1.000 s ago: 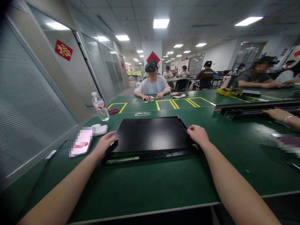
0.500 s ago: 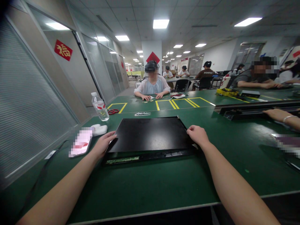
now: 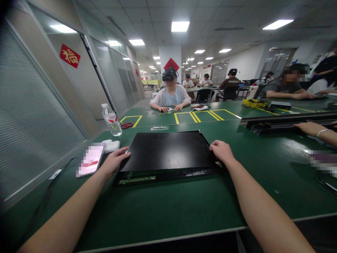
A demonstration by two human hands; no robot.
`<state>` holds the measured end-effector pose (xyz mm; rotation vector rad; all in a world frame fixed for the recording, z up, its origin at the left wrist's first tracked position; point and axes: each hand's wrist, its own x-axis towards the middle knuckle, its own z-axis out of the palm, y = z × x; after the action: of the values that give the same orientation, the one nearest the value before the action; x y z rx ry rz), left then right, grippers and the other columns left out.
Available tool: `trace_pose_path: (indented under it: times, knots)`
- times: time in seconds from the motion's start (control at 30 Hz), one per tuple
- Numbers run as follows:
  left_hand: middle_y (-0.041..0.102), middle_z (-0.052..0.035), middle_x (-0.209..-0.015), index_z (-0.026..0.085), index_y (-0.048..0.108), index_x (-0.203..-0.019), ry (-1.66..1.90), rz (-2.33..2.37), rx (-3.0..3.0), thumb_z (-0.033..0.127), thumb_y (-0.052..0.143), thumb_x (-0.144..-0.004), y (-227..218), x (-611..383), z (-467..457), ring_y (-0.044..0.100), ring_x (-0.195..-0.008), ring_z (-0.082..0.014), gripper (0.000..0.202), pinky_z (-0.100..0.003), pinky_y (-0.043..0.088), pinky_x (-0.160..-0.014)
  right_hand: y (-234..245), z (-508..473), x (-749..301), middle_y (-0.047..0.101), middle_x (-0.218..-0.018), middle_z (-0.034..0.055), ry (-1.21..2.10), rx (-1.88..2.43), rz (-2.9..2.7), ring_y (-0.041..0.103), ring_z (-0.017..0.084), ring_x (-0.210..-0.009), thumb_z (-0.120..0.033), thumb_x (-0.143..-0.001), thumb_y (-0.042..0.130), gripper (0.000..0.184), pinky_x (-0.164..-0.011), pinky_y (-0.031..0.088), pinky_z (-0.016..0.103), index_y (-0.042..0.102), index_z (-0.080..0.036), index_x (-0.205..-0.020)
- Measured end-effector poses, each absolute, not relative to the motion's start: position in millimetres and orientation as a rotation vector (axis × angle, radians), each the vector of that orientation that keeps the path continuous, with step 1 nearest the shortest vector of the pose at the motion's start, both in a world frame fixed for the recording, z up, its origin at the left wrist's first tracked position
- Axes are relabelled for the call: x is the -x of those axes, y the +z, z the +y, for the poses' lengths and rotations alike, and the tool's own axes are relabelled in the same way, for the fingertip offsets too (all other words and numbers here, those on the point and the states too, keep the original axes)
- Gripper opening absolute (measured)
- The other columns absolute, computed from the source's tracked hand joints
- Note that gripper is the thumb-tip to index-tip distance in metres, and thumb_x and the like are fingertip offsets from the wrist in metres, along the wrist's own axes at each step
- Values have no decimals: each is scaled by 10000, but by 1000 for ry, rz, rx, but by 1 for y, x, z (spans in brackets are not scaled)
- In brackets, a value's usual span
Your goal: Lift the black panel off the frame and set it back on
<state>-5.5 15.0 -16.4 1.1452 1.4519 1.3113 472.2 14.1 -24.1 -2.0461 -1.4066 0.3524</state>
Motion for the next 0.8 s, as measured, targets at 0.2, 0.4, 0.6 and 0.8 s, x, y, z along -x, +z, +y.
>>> trace_pose_path:
  times: [0.2, 0.4, 0.6, 0.8]
  knots:
    - [794, -98, -901, 202, 791, -834, 1258, 1588, -1224, 109, 839, -564, -9, 0, 9, 703, -1079, -355, 289, -424, 519, -966, -21, 12, -469, 761, -783, 33, 412, 2004, -1359, 641, 188, -691, -223, -766, 584, 143, -643, 447, 293, 718, -216, -718]
    - [787, -90, -860, 219, 764, -742, 1192, 1594, -1380, 112, 813, -554, -10, -5, 6, 717, -964, -343, 222, -409, 540, -905, -20, 12, -468, 764, -792, 34, 424, 2015, -1355, 646, 190, -712, -225, -767, 578, 152, -654, 445, 299, 716, -216, -707]
    - [779, -86, -876, 214, 767, -711, 1148, 1634, -1532, 166, 803, -558, -19, -2, 10, 694, -939, -336, 164, -422, 522, -929, -23, 15, -472, 771, -801, 42, 461, 1972, -1334, 657, 193, -719, -243, -766, 584, 144, -662, 463, 300, 722, -206, -744]
    - [770, -100, -911, 199, 757, -726, 1164, 1619, -1534, 163, 784, -557, -21, 0, 13, 685, -1013, -338, 176, -413, 509, -952, -24, 16, -474, 776, -825, 49, 542, 1955, -1273, 625, 170, -660, -253, -768, 597, 130, -645, 468, 292, 716, -201, -765]
